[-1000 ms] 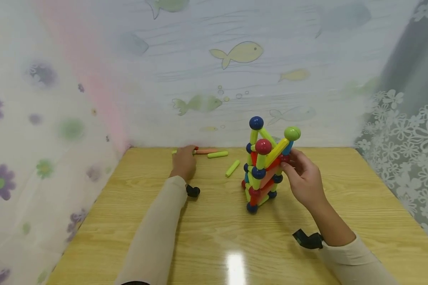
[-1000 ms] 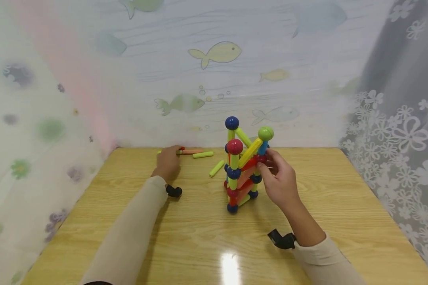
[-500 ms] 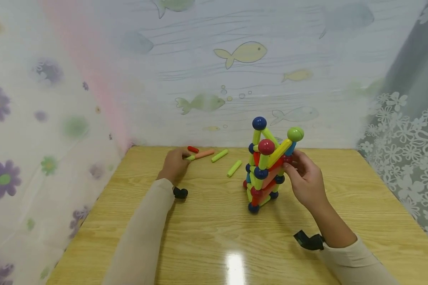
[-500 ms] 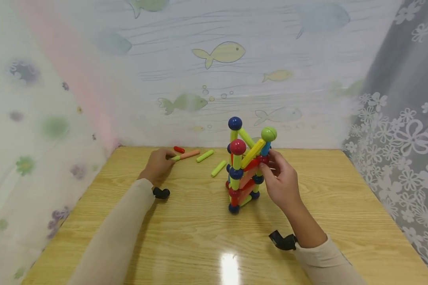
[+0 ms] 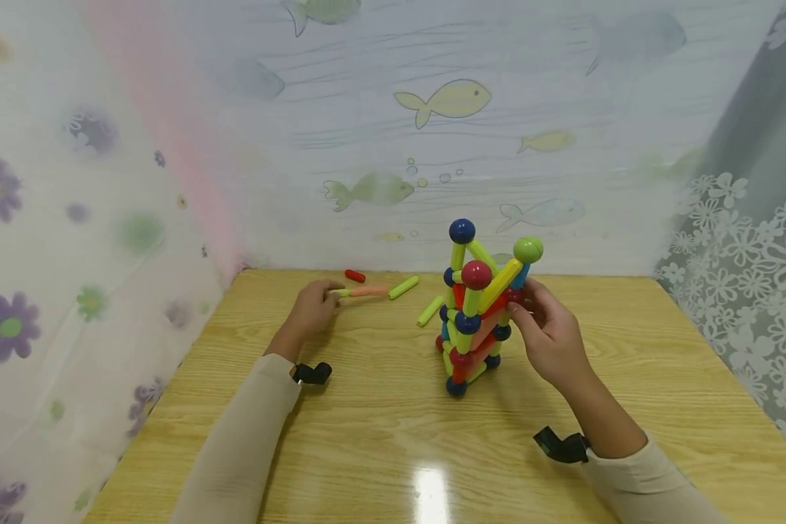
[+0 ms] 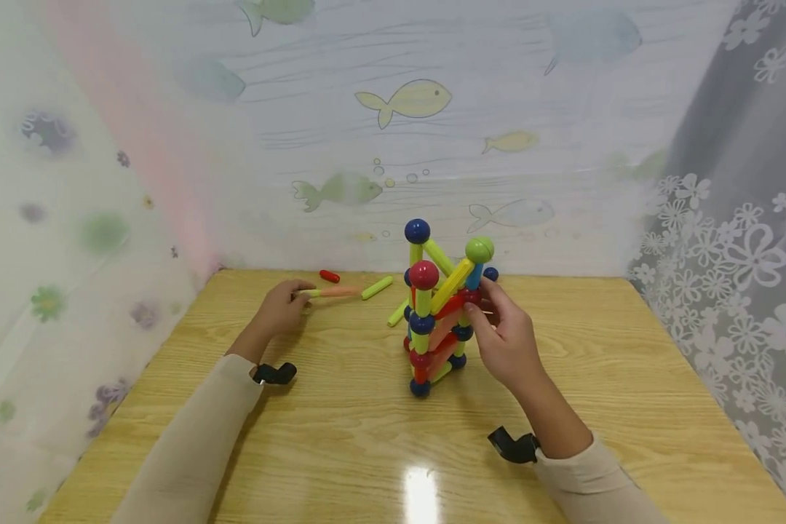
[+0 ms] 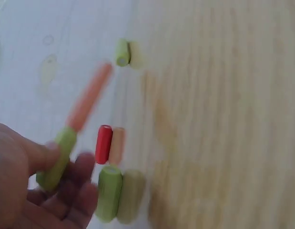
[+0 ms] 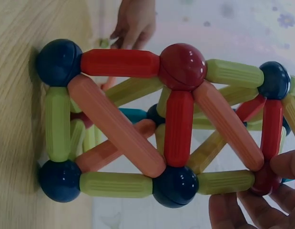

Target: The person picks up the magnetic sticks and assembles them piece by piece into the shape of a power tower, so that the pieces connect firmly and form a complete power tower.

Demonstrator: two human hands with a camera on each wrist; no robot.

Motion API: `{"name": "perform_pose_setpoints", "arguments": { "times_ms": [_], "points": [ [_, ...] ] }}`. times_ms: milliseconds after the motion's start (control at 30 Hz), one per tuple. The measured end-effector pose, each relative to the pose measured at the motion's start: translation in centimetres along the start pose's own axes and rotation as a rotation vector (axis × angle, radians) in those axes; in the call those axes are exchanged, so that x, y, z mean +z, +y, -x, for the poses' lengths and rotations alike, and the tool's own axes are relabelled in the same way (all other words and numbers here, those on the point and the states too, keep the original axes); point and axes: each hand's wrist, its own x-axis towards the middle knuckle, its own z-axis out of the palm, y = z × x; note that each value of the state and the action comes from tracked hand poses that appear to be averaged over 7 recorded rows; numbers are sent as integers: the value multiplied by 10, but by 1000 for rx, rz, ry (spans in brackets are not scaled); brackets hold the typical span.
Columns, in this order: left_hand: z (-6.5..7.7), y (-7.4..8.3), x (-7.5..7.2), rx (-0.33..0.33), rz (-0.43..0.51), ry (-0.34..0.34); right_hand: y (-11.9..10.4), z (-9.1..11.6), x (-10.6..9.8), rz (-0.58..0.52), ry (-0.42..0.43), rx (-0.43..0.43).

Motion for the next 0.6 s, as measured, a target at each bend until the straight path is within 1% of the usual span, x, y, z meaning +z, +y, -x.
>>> {"name": "perform_pose_setpoints", "arguments": {
  "times_ms": [33,133,200,267,367,433,500,533,567,600],
  "points": [
    [4,2,0,1,-45,-12,0,0,1,-1,-11,-3],
    [14,8,0,23,-218,-48,-1,2,1,-6,-28,-11],
    [22,12,0,3,-290,-70,-1,3,1,-4,-30,-14],
    [28,15,1,-4,-340,-85,-1,4,1,-10,-32,-17],
    [37,22,-1,-24,-391,-113,-2,6,0,-19,-35,-22],
    [43,29,-3,-35,-441,-156,-1,7,-1,-26,-38,-24],
    [48,38,-6,-32,-484,-194,-1,7,-2,-31,-38,-24],
    [51,43,-7,-20,-492,-200,-1,8,-3,-32,-40,-24],
    [53,50,-8,-2,-487,-190,-2,8,-4,-36,-44,-22],
    [55,58,-9,32,-470,-162,-2,8,-5,-41,-50,-21]
  ]
}}
